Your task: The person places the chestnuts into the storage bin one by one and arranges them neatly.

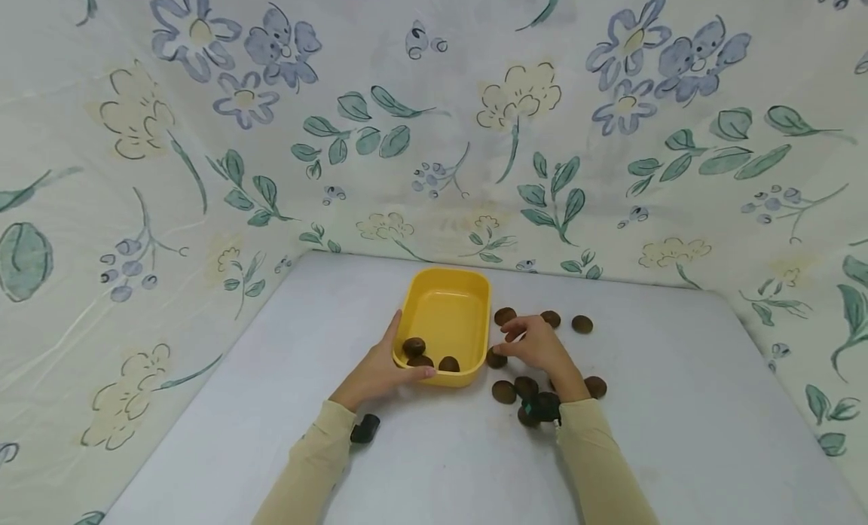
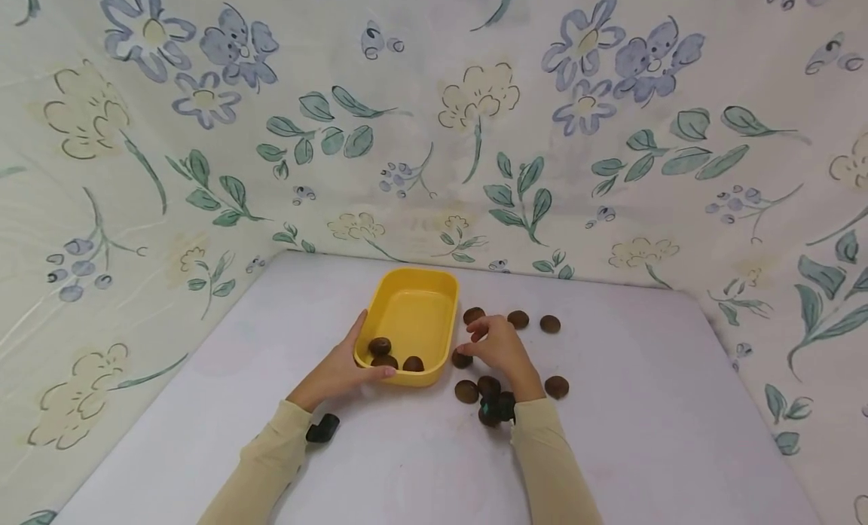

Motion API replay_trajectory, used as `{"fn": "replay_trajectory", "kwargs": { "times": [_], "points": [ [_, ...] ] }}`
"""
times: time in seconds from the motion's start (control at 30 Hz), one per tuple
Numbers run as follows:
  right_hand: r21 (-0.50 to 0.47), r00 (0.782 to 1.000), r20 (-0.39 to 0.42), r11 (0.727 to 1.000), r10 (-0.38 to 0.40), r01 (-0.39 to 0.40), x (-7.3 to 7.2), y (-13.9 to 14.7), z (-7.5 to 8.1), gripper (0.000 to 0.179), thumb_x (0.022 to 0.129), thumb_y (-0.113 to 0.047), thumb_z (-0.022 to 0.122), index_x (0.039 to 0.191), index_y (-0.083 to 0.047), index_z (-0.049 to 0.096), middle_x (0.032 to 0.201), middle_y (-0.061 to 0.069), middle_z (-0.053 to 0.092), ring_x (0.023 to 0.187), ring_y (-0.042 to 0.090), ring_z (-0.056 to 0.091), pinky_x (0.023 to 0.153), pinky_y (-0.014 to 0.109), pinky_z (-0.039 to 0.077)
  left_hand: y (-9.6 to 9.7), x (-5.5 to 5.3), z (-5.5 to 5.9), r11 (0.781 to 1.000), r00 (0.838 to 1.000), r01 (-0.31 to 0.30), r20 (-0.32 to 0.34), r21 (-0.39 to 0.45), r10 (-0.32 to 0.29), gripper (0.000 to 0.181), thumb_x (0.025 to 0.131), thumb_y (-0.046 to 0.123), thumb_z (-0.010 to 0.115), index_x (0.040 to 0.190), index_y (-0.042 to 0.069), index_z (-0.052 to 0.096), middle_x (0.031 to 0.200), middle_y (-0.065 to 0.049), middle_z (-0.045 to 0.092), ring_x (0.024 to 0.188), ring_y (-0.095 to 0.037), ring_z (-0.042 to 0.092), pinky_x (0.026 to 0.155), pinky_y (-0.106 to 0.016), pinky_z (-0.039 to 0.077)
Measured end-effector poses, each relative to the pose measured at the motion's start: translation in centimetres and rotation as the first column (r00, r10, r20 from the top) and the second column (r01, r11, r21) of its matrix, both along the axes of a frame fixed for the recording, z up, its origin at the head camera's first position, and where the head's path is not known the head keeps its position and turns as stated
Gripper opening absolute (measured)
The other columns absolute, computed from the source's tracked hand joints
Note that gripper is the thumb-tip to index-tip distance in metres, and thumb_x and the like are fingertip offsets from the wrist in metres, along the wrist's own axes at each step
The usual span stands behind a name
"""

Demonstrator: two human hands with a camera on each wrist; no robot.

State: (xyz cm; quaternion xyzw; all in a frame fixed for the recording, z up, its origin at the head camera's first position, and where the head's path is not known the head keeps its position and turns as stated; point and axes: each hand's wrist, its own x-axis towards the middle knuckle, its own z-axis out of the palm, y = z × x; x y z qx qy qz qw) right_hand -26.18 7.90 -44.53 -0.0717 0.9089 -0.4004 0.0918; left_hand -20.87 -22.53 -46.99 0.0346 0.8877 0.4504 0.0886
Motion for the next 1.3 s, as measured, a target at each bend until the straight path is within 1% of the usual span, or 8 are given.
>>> {"fn": "replay_trajectory", "kwargs": {
  "times": [0.13, 0.33, 0.4, 0.53, 0.77, 0.97, 1.13, 1.3],
  "points": [
    [0.001, 0.999, 0.037, 1.000, 0.024, -0.024, 0.1, -0.1, -0.4, 0.040, 0.083, -0.024, 0.086, 0.117, -0.006, 0.074, 0.104, 0.010, 0.072, 0.090, 0.023, 0.062, 0.078, 0.032, 0.053, -0.1, 0.0, 0.1, 1.000, 1.000, 0.002, -0.005, 0.001, -0.002, 0.135, 0.075, 0.060, 0.086, 0.168, 0.022, -0.005, 0.173, -0.017, 0.021, 0.158, -0.039, 0.028, 0.127, -0.063, 0.025],
    [0.013, 0.998, 0.021, 0.998, 0.067, -0.067, 0.2, -0.5, -1.2, 0.043, 0.076, -0.018, 0.091, 0.113, -0.003, 0.075, 0.102, 0.011, 0.074, 0.087, 0.023, 0.064, 0.078, 0.034, 0.056, -0.1, 0.1, 0.0, 1.000, 1.000, -0.001, 0.007, 0.012, 0.001, 0.136, 0.075, 0.058, 0.087, 0.168, 0.023, -0.005, 0.173, -0.017, 0.021, 0.158, -0.039, 0.027, 0.127, -0.063, 0.025],
    [0.024, 0.998, 0.016, 0.998, 0.066, -0.066, 0.3, -0.7, -1.4, 0.044, 0.075, -0.017, 0.092, 0.113, -0.003, 0.075, 0.102, 0.011, 0.074, 0.087, 0.023, 0.064, 0.080, 0.036, 0.058, -0.1, 0.1, -0.1, 1.000, 1.000, -0.001, 0.007, 0.012, 0.001, 0.136, 0.075, 0.058, 0.087, 0.168, 0.023, -0.005, 0.173, -0.016, 0.022, 0.158, -0.039, 0.027, 0.127, -0.063, 0.025],
    [0.044, 0.999, 0.029, 0.998, 0.042, -0.044, 0.5, -1.0, -1.6, 0.045, 0.075, -0.017, 0.093, 0.113, -0.004, 0.075, 0.104, 0.009, 0.074, 0.088, 0.022, 0.064, 0.085, 0.040, 0.058, -0.1, 0.0, -0.2, 1.000, 1.000, 0.000, 0.003, 0.009, 0.000, 0.136, 0.075, 0.059, 0.087, 0.168, 0.023, -0.005, 0.173, -0.017, 0.022, 0.158, -0.040, 0.028, 0.126, -0.063, 0.026],
    [0.077, 0.999, 0.035, 0.997, 0.027, -0.029, 0.6, -1.7, -1.5, 0.045, 0.076, -0.016, 0.092, 0.114, -0.004, 0.073, 0.103, 0.009, 0.074, 0.087, 0.022, 0.063, 0.090, 0.043, 0.059, -0.2, -0.1, -0.4, 1.000, 1.000, -0.005, 0.003, 0.000, 0.005, 0.135, 0.075, 0.059, 0.087, 0.168, 0.024, -0.005, 0.173, -0.017, 0.022, 0.158, -0.039, 0.028, 0.126, -0.063, 0.026],
    [0.098, 1.000, 0.013, 0.995, 0.020, -0.021, 0.3, -1.7, -1.7, 0.041, 0.075, -0.018, 0.092, 0.110, -0.004, 0.075, 0.101, 0.007, 0.075, 0.086, 0.021, 0.063, 0.089, 0.043, 0.060, -0.1, 0.1, -0.2, 1.000, 1.000, -0.007, 0.007, 0.000, 0.007, 0.136, 0.074, 0.060, 0.087, 0.168, 0.024, -0.005, 0.172, -0.017, 0.022, 0.158, -0.040, 0.028, 0.126, -0.063, 0.026],
    [0.063, 1.000, 0.010, 0.998, -0.015, 0.015, 0.4, -1.2, -1.7, 0.043, 0.077, -0.022, 0.089, 0.114, -0.005, 0.074, 0.105, 0.008, 0.074, 0.090, 0.023, 0.064, 0.090, 0.043, 0.060, -0.1, 0.2, -0.1, 1.000, 1.000, -0.004, 0.008, 0.006, 0.004, 0.135, 0.075, 0.058, 0.087, 0.168, 0.024, -0.005, 0.173, -0.016, 0.020, 0.159, -0.039, 0.026, 0.127, -0.063, 0.025],
    [-0.016, 0.998, 0.031, 0.998, -0.057, 0.058, 0.4, -0.4, -0.9, 0.045, 0.080, -0.026, 0.085, 0.119, -0.006, 0.073, 0.110, 0.007, 0.074, 0.093, 0.023, 0.060, 0.083, 0.035, 0.055, -0.2, 0.1, -0.3, 1.000, 1.000, -0.007, 0.009, 0.004, 0.007, 0.135, 0.075, 0.059, 0.087, 0.168, 0.025, -0.005, 0.174, -0.015, 0.020, 0.159, -0.038, 0.026, 0.127, -0.063, 0.024]
  ]
}}
